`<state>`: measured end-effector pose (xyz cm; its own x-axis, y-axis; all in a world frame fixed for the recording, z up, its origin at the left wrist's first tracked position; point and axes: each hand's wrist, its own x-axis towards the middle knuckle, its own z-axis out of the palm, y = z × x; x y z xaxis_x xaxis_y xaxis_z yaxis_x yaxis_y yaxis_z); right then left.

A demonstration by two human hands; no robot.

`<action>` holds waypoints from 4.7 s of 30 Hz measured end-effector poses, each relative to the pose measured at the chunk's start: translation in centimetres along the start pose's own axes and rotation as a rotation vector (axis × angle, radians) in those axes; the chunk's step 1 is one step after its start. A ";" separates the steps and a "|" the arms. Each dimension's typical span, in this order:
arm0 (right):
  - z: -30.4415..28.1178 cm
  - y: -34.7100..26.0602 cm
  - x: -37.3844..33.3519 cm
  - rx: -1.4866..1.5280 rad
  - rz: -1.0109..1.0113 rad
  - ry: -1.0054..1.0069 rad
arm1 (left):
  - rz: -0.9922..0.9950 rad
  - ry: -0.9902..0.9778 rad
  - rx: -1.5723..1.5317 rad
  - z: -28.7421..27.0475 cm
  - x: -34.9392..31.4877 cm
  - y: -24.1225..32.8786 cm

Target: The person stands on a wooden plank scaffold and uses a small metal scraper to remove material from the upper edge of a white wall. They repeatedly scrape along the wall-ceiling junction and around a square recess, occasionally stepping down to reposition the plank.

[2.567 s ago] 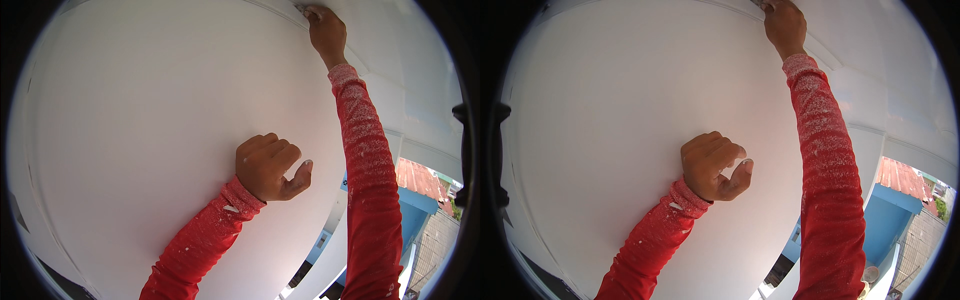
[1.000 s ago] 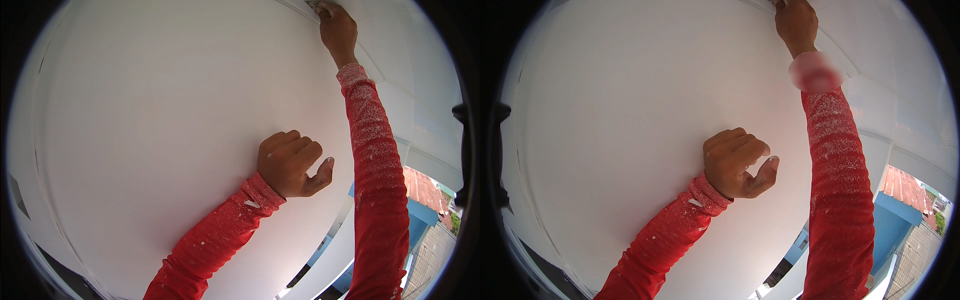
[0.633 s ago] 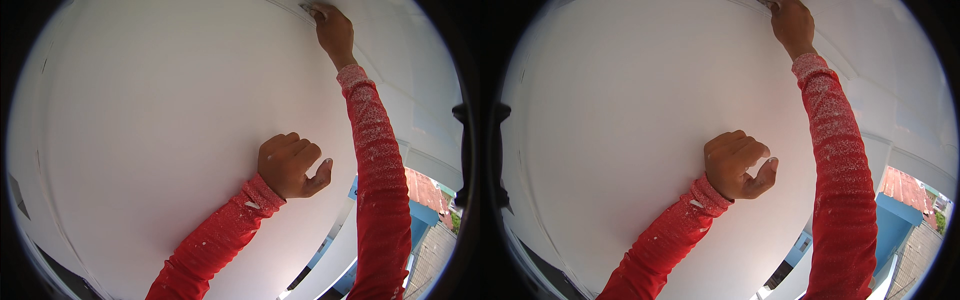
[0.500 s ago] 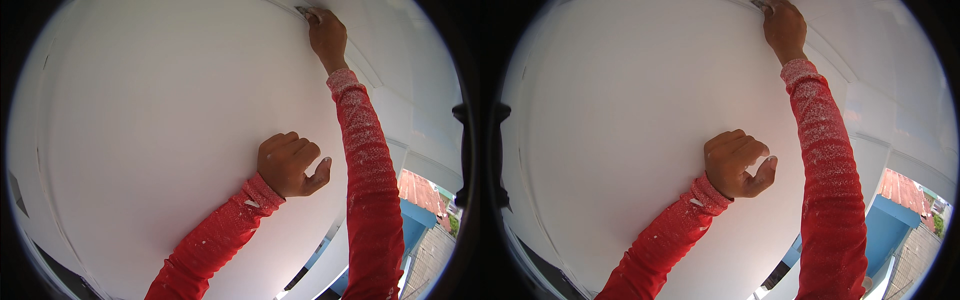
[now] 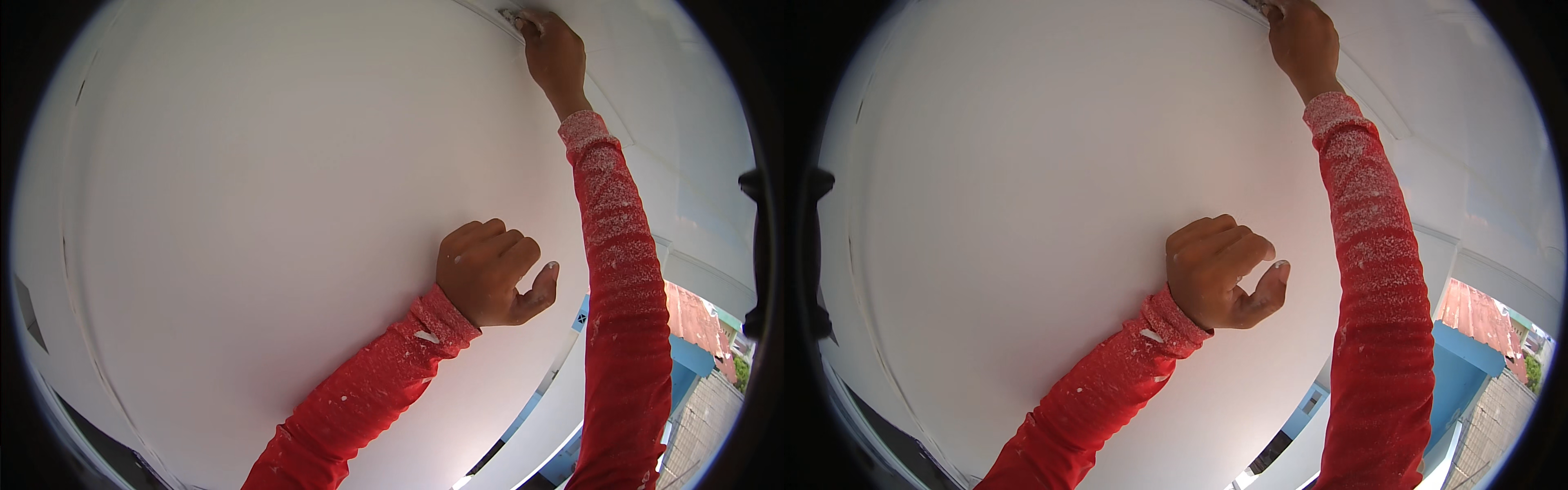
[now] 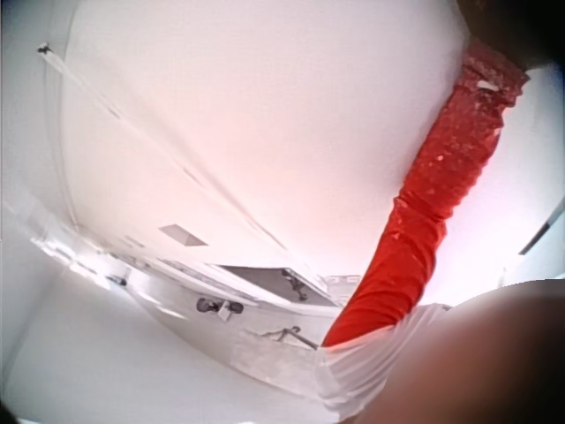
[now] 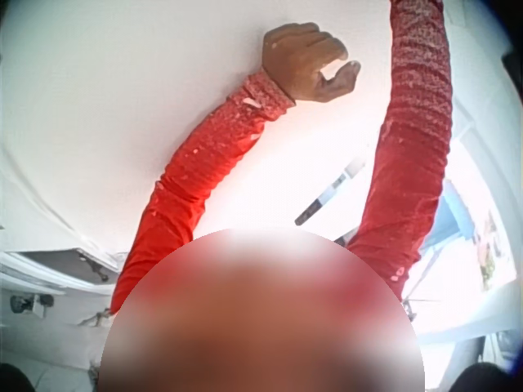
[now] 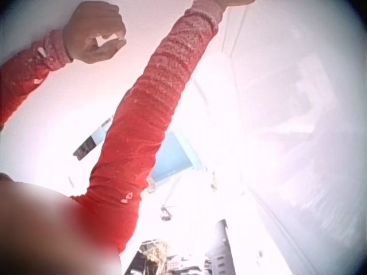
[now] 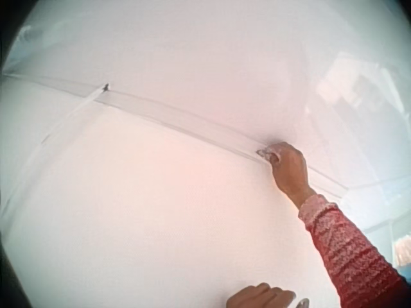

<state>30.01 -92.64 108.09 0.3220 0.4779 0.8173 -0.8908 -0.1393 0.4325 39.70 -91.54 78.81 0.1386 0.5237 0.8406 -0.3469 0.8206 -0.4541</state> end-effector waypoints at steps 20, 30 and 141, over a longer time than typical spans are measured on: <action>0.2 -1.5 0.7 0.050 -0.080 0.048 | -0.004 0.109 -0.028 -0.8 1.2 -1.7; 0.6 1.0 0.0 0.036 -0.017 0.002 | -0.042 0.118 -0.012 -0.5 1.3 -2.2; -0.7 -5.9 3.2 -0.036 -0.102 -0.013 | -0.106 0.215 -0.039 -0.1 2.9 -2.2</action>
<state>36.04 -89.66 107.87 0.4156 0.4769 0.7745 -0.8639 -0.0592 0.5001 40.97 -91.82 82.25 0.3682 0.4671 0.8039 -0.2847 0.8798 -0.3808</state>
